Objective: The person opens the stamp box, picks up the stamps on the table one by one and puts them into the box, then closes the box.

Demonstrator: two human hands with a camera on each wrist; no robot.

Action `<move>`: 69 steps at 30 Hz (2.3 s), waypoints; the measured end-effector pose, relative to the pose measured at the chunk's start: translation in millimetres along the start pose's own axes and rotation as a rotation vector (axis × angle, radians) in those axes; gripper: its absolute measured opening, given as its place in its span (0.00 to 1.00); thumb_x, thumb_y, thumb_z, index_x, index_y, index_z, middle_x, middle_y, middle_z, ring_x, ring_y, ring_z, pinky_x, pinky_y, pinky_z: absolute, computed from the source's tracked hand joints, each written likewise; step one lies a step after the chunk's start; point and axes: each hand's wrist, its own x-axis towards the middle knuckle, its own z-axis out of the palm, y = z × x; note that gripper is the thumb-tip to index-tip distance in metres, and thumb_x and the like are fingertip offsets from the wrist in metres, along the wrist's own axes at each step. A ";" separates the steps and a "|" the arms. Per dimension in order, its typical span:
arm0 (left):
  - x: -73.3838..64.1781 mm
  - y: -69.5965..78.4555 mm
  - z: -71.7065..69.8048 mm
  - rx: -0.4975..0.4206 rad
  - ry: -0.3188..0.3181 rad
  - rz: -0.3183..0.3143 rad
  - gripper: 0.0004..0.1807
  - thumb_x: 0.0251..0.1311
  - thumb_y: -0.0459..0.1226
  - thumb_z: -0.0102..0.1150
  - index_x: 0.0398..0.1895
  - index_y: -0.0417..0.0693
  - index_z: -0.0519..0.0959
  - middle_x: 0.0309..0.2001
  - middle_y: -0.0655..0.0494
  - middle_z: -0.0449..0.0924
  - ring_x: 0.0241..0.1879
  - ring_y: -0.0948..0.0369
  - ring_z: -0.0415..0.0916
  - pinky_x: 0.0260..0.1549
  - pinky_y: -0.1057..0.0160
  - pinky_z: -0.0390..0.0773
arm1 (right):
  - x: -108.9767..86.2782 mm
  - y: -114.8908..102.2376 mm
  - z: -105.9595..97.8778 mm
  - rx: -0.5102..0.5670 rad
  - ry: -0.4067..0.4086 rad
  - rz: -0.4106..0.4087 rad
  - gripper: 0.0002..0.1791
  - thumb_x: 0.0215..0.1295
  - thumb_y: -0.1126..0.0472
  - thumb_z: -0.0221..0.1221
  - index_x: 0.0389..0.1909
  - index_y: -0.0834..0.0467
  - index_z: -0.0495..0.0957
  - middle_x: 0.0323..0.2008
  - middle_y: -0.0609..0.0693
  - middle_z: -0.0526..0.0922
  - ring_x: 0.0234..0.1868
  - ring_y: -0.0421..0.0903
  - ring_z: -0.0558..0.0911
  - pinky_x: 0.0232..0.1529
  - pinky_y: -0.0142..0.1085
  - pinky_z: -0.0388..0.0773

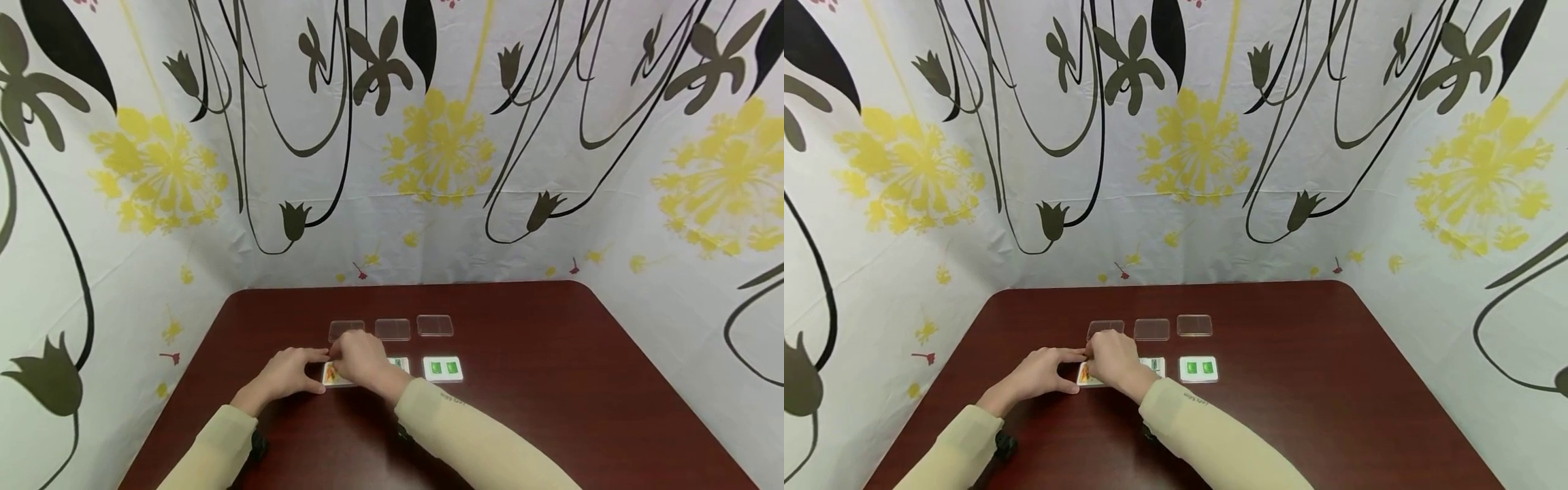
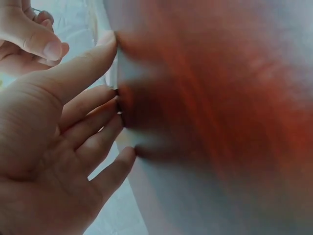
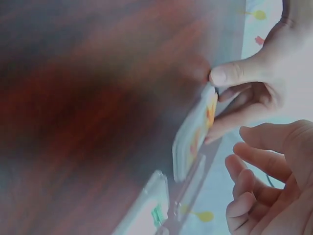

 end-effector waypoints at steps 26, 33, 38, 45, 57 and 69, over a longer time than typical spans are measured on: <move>57.1 1.3 -37.7 0.008 0.065 -0.055 0.33 0.61 0.46 0.71 0.68 0.45 0.75 0.68 0.44 0.71 0.67 0.46 0.67 0.60 0.42 0.70 | 52.4 57.3 -33.7 -0.251 -0.143 -0.058 0.24 0.67 0.45 0.64 0.62 0.49 0.81 0.58 0.48 0.79 0.59 0.54 0.72 0.54 0.54 0.69; 70.3 -10.1 -30.4 0.134 0.029 -0.100 0.40 0.60 0.53 0.69 0.74 0.53 0.69 0.77 0.37 0.51 0.76 0.35 0.41 0.64 0.27 0.52 | 54.1 63.3 -20.3 -0.302 -0.197 -0.037 0.35 0.64 0.36 0.63 0.69 0.46 0.74 0.72 0.52 0.66 0.73 0.59 0.59 0.68 0.65 0.53; 72.1 -13.3 -25.6 0.135 -0.005 -0.139 0.38 0.60 0.54 0.69 0.73 0.57 0.71 0.78 0.36 0.47 0.75 0.32 0.35 0.62 0.23 0.46 | 50.9 70.8 -7.1 -0.299 -0.212 0.037 0.40 0.61 0.30 0.62 0.71 0.42 0.72 0.77 0.54 0.56 0.77 0.63 0.51 0.68 0.69 0.45; 77.4 -13.2 -18.0 0.110 0.009 -0.153 0.33 0.55 0.51 0.74 0.66 0.57 0.79 0.76 0.38 0.54 0.75 0.31 0.40 0.61 0.23 0.48 | 48.4 80.0 8.9 -0.224 -0.192 0.106 0.37 0.56 0.30 0.66 0.65 0.41 0.79 0.77 0.55 0.57 0.76 0.66 0.51 0.67 0.71 0.43; 72.8 -11.7 -10.4 0.101 0.042 -0.136 0.28 0.54 0.49 0.76 0.60 0.57 0.82 0.73 0.37 0.60 0.73 0.32 0.47 0.59 0.24 0.55 | 44.5 81.8 26.8 -0.190 -0.147 0.086 0.32 0.57 0.35 0.69 0.60 0.44 0.82 0.75 0.52 0.61 0.76 0.61 0.54 0.67 0.70 0.46; 71.7 -16.5 -8.3 0.124 0.052 -0.062 0.24 0.59 0.48 0.72 0.58 0.53 0.82 0.77 0.40 0.50 0.76 0.35 0.35 0.60 0.21 0.45 | 43.6 82.6 19.8 -0.387 -0.165 -0.116 0.31 0.66 0.33 0.58 0.62 0.47 0.79 0.77 0.50 0.57 0.78 0.58 0.50 0.69 0.67 0.47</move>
